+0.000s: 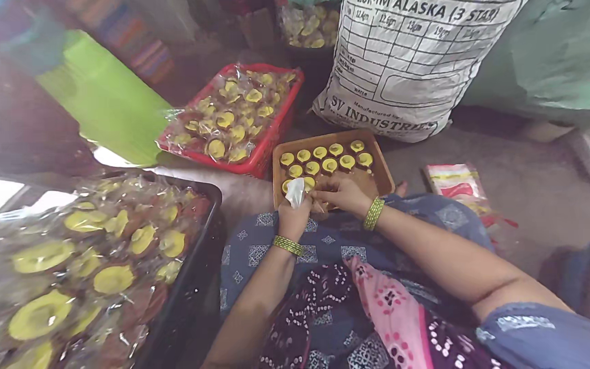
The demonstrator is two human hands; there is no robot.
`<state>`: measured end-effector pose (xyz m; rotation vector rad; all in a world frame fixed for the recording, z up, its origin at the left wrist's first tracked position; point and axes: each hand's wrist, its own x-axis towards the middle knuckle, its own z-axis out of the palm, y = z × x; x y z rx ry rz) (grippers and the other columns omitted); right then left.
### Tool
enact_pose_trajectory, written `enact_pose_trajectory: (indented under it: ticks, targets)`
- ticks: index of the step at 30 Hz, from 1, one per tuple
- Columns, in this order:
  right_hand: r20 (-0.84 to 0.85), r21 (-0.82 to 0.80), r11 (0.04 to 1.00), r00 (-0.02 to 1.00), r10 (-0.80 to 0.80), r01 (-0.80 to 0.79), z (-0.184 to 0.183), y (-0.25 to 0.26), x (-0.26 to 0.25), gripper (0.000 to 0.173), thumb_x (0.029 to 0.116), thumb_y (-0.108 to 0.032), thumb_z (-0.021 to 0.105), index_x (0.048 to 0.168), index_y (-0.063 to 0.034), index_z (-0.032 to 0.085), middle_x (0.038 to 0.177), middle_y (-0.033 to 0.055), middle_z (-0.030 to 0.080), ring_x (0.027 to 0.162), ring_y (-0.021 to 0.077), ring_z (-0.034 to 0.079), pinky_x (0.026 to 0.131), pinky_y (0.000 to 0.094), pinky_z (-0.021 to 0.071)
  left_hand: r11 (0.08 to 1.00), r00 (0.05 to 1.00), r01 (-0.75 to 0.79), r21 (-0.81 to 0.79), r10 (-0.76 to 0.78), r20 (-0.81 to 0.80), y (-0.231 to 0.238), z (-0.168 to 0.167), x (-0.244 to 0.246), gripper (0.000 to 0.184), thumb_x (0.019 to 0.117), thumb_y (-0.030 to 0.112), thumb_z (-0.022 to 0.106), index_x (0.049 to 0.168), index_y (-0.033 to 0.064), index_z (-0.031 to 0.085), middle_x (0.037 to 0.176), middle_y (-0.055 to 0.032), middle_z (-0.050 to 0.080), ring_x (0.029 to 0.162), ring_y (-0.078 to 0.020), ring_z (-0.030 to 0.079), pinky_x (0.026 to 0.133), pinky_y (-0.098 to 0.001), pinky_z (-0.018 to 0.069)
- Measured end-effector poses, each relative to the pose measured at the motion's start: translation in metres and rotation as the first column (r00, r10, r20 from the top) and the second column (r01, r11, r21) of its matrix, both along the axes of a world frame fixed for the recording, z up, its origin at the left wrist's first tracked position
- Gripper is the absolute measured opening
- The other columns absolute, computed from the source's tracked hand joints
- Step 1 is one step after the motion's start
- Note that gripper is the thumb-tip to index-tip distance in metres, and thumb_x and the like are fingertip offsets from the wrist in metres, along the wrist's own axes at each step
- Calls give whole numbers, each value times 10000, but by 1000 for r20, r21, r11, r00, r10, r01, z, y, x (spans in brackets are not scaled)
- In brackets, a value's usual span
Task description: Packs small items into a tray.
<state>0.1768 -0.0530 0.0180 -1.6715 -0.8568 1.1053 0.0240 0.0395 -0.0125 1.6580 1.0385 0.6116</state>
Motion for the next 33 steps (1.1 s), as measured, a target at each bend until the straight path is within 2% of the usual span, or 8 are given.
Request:
enact_pose_trajectory:
  ticks: [5, 9, 13, 16, 20, 25, 31, 33]
  targets:
    - [19, 9, 1000, 1000, 5, -5, 0, 0, -1, 319, 957, -306, 731, 1157, -58, 707, 1076, 72, 724, 899, 143, 719, 810, 341, 623, 997, 995, 1, -80, 6, 95, 6, -2, -3, 353, 906, 262, 793, 1112, -8, 696, 909, -67, 723, 762, -120, 681, 736, -321, 595]
    - [10, 10, 1000, 1000, -1, 1, 4, -2, -4, 341, 969, -345, 718, 1159, -63, 713, 1071, 61, 727, 898, 135, 720, 811, 327, 620, 991, 992, 1, -134, 16, 127, 2, 0, -2, 359, 835, 230, 836, 1038, -18, 674, 788, -60, 683, 639, -136, 648, 623, -322, 588]
    - [20, 25, 1000, 1000, -15, 15, 1, -2, -7, 333, 956, -346, 732, 1122, -57, 735, 1019, 57, 743, 868, 130, 720, 796, 333, 617, 998, 998, 49, -42, -47, 44, -4, 5, -2, 378, 825, 173, 802, 1121, -25, 673, 943, -70, 716, 809, -100, 685, 773, -308, 595]
    - [16, 13, 999, 999, -43, 42, 4, -2, -5, 335, 980, -342, 702, 1160, -61, 722, 1046, 65, 734, 876, 132, 722, 800, 328, 624, 998, 996, 65, -24, -63, 57, -1, 1, 0, 346, 885, 194, 773, 1140, -18, 673, 939, -67, 721, 783, -106, 687, 759, -310, 600]
    - [-13, 16, 996, 996, -88, 89, 9, -2, 0, 297, 994, -306, 687, 1104, -31, 709, 1017, 76, 727, 867, 142, 720, 791, 326, 620, 991, 997, 24, -131, -13, 78, 5, 1, -1, 378, 940, 290, 751, 1143, -18, 666, 890, -73, 698, 757, -130, 668, 727, -335, 588]
    - [25, 38, 995, 995, -92, 91, 4, -2, -1, 305, 990, -320, 692, 1115, -43, 712, 1031, 72, 728, 902, 134, 710, 827, 340, 606, 969, 975, 116, -219, -69, 211, 2, 2, 0, 266, 1019, 252, 645, 1030, -13, 622, 686, -29, 590, 547, -119, 562, 526, -273, 518]
    - [142, 66, 997, 990, 23, -33, 1, -1, 8, 570, 979, -422, 665, 1431, -88, 567, 1416, 144, 584, 1257, 248, 592, 1058, 457, 498, 905, 943, 248, -345, -144, 302, 2, 3, -5, 284, 911, 135, 758, 1109, -36, 647, 812, -77, 658, 623, -122, 580, 579, -276, 519]
    - [97, 89, 995, 994, 41, -50, 5, -1, 12, 385, 1000, -369, 666, 1250, -77, 684, 1166, 75, 701, 1064, 147, 665, 955, 369, 551, 888, 916, 313, -338, -187, 356, 0, 3, -6, 206, 929, 137, 734, 1036, -21, 655, 748, -49, 623, 584, -106, 543, 542, -255, 485]
